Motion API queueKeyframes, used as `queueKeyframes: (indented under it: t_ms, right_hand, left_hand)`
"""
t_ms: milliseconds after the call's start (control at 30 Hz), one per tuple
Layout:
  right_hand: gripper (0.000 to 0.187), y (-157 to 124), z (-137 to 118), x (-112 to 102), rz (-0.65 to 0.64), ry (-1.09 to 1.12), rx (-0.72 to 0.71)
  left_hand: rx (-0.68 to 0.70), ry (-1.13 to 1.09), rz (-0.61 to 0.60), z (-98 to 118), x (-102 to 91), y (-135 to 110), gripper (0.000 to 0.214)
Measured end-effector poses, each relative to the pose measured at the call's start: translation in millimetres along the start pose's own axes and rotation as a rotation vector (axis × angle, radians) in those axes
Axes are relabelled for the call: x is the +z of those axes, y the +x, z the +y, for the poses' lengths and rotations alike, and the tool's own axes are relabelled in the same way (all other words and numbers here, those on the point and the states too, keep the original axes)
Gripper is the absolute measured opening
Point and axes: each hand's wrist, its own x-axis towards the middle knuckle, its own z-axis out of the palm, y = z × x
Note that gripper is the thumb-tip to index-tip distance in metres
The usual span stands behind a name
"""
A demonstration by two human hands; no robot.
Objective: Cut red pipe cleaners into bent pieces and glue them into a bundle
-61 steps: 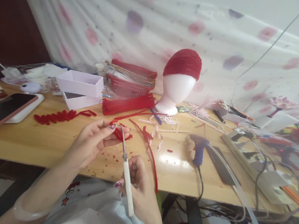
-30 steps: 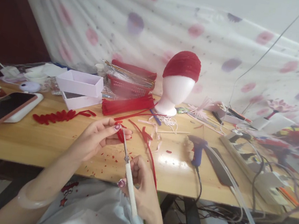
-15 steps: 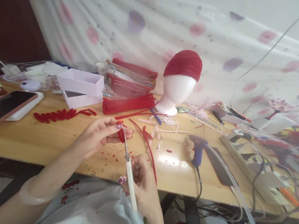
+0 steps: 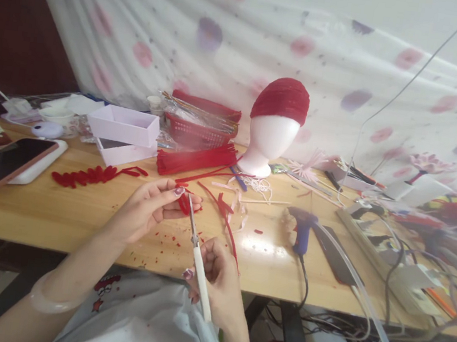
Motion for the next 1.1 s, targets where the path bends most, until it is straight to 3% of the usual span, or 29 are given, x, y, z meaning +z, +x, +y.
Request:
queueKeyframes:
  t_ms: [167,733,933,1100]
  right_hand:
    - [0.055,0.1,-0.4,-0.4,-0.076,0.002,-0.079]
    - [0.052,0.0,0.5,-3.7,0.015,-0.033,-0.016]
    - [0.056,2.5,3.8,-5.3,-0.120,0.015,-0.103]
    - [0.055,-1.5,-5.1,-10.3,-0.124,-0.140,-0.087]
  left_hand:
    - [0.017,-0.003,0.026,-2.3,4.8,-0.6,0.031]
    - [0.031,-0.034,0.040,-7.3,0.5,-0.3,0.023]
    - [0.008,-0.068,0.016,-4.6,0.8,-0.4,0.022]
    - [0.029,-0.022,0.010,4.4,-1.2,2.5,0.022]
